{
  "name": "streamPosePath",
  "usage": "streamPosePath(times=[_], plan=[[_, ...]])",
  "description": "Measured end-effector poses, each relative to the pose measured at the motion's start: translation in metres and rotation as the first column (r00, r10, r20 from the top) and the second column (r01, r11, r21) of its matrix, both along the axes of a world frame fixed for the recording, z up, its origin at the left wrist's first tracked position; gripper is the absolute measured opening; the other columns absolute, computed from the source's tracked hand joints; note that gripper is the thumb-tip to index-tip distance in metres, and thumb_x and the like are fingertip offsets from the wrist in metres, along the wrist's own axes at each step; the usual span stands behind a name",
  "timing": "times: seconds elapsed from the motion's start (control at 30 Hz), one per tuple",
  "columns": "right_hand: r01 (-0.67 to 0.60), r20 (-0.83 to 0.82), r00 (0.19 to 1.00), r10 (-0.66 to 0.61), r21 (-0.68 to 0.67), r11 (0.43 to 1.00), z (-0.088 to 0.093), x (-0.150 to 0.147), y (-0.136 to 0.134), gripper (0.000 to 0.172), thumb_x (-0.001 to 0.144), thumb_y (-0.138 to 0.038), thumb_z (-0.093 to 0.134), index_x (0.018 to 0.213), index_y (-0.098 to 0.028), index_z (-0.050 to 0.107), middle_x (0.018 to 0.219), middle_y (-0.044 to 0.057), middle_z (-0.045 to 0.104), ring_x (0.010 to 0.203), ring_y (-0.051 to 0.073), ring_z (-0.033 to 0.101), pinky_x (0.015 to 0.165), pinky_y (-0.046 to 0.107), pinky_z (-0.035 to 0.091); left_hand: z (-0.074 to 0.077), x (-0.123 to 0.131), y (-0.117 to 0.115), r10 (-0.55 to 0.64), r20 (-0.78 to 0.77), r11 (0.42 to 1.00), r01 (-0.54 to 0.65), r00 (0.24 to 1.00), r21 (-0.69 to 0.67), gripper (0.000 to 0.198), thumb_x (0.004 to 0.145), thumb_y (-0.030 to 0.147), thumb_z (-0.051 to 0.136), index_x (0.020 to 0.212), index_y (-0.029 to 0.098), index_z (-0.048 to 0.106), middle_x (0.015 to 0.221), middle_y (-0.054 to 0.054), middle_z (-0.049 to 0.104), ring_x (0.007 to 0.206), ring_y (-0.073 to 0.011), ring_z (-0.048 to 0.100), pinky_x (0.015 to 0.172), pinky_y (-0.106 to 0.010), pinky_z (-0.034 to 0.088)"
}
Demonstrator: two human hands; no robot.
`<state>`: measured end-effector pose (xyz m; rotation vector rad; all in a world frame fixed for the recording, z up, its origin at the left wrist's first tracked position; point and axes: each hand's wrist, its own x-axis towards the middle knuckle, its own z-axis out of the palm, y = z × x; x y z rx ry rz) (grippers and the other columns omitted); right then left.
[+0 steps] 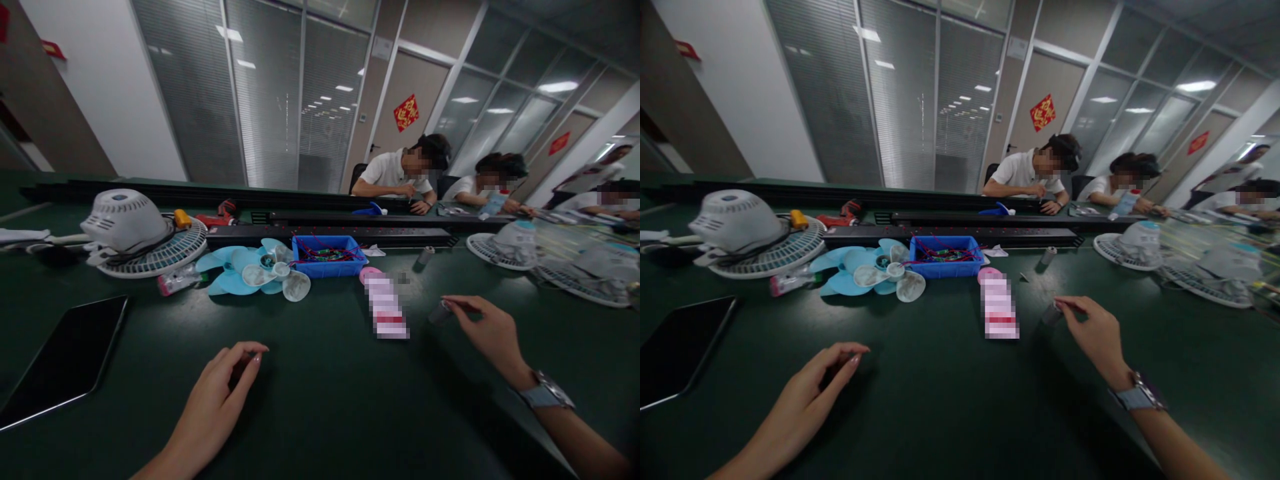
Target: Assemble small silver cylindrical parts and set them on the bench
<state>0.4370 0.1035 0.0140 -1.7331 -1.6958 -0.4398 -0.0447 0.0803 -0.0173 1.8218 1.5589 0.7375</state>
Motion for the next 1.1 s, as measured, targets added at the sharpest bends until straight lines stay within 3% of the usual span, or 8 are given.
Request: streamPosePath(times=[0.23, 0.5, 0.63, 0.73, 0.8, 0.9, 1.0, 1.1], plan=[[0.038, -0.001, 0.999, -0.038, 0.001, 0.999, -0.007, -0.005, -0.004, 0.034, 0.087, -0.048, 0.053, 0.101, -0.023, 0.071, 0.097, 0.005, 0.073, 0.077, 0.021, 0.068, 0.072, 0.034, 0.053, 0.0, 0.001, 0.0, -0.001, -0.003, 1.0, 0.001, 1.0, -0.02, 0.04, 0.092, 0.053, 0.041, 0.116, 0.027, 0.06, 0.1, -0.005, 0.065, 0.09, -0.024, 0.06, 0.075, -0.036, 0.049], [0.014, -0.301, 0.952, -0.052, -0.127, 0.992, -0.026, 0.001, 0.002, 0.072, 0.071, -0.061, 0.067, 0.126, -0.017, 0.057, 0.1, 0.012, 0.073, 0.088, 0.028, 0.071, 0.077, 0.041, 0.058, 0.003, 0.002, 0.0, -0.006, -0.028, 1.0, 0.005, 1.0, -0.01, 0.04, 0.092, 0.053, 0.04, 0.115, 0.027, 0.06, 0.099, -0.006, 0.064, 0.09, -0.0243, 0.06, 0.073, -0.036, 0.048], [0.01, -0.346, 0.937, -0.044, -0.102, 0.995, -0.01, -0.021, -0.002, 0.07, 0.071, -0.059, 0.069, 0.126, -0.018, 0.057, 0.096, 0.011, 0.073, 0.092, 0.029, 0.071, 0.082, 0.044, 0.057, 0.004, 0.004, -0.001, -0.001, -0.009, 1.0, 0.001, 1.0, 0.009, 0.038, 0.092, 0.052, 0.042, 0.113, 0.027, 0.061, 0.095, -0.004, 0.064, 0.088, -0.0232, 0.06, 0.069, -0.033, 0.049], [-0.198, -0.337, 0.93, 0.15, -0.113, 0.974, 0.012, -0.077, -0.011, 0.066, 0.075, -0.052, 0.07, 0.131, -0.022, 0.052, 0.108, 0.011, 0.071, 0.099, 0.027, 0.069, 0.088, 0.044, 0.055, 0.008, 0.007, -0.004, -0.024, 0.018, 0.998, 0.023, 1.0, 0.059, 0.037, 0.09, 0.052, 0.047, 0.113, 0.028, 0.062, 0.09, -0.003, 0.062, 0.084, -0.0218, 0.06, 0.067, -0.031, 0.049], [-0.445, -0.344, 0.865, 0.366, -0.186, 0.876, 0.021, -0.126, -0.016, 0.055, 0.079, -0.044, 0.069, 0.128, -0.024, 0.053, 0.118, 0.009, 0.067, 0.108, 0.024, 0.065, 0.094, 0.042, 0.052, 0.014, 0.01, -0.006, -0.06, 0.027, 0.992, 0.057, 0.998, 0.116, 0.035, 0.09, 0.05, 0.051, 0.114, 0.028, 0.063, 0.088, -0.003, 0.061, 0.084, -0.0214, 0.059, 0.071, -0.032, 0.05], [-0.729, -0.431, 0.669, 0.606, -0.223, 0.647, 0.025, -0.197, -0.02, 0.043, 0.08, -0.038, 0.071, 0.119, -0.026, 0.058, 0.127, 0.004, 0.062, 0.114, 0.02, 0.062, 0.1, 0.038, 0.048, 0.027, 0.015, -0.012, -0.14, 0.005, 0.968, 0.136, 0.99, 0.209, 0.033, 0.089, 0.045, 0.055, 0.117, 0.029, 0.063, 0.092, -0.004, 0.062, 0.09, -0.0222, 0.057, 0.079, -0.034, 0.05], [-0.831, -0.508, 0.55, 0.662, -0.257, 0.493, 0.018, -0.244, -0.021, 0.057, 0.077, -0.032, 0.073, 0.129, -0.028, 0.05, 0.124, 0.003, 0.064, 0.105, 0.018, 0.065, 0.096, 0.037, 0.049, 0.036, 0.018, -0.016, -0.234, -0.058, 0.931, 0.24, 0.971, 0.274, 0.032, 0.09, 0.04, 0.056, 0.12, 0.031, 0.064, 0.104, -0.006, 0.062, 0.101, -0.0239, 0.053, 0.089, -0.038, 0.047], [-0.854, -0.525, 0.519, 0.674, -0.292, 0.43, 0.006, -0.261, -0.021, 0.066, 0.076, -0.028, 0.072, 0.135, -0.028, 0.043, 0.119, 0.003, 0.066, 0.098, 0.018, 0.067, 0.09, 0.037, 0.051, 0.038, 0.022, -0.015, -0.268, -0.09, 0.916, 0.282, 0.959, 0.286, 0.028, 0.091, 0.039, 0.056, 0.115, 0.034, 0.068, 0.105, -0.006, 0.061, 0.103, -0.0248, 0.05, 0.09, -0.04, 0.045]])
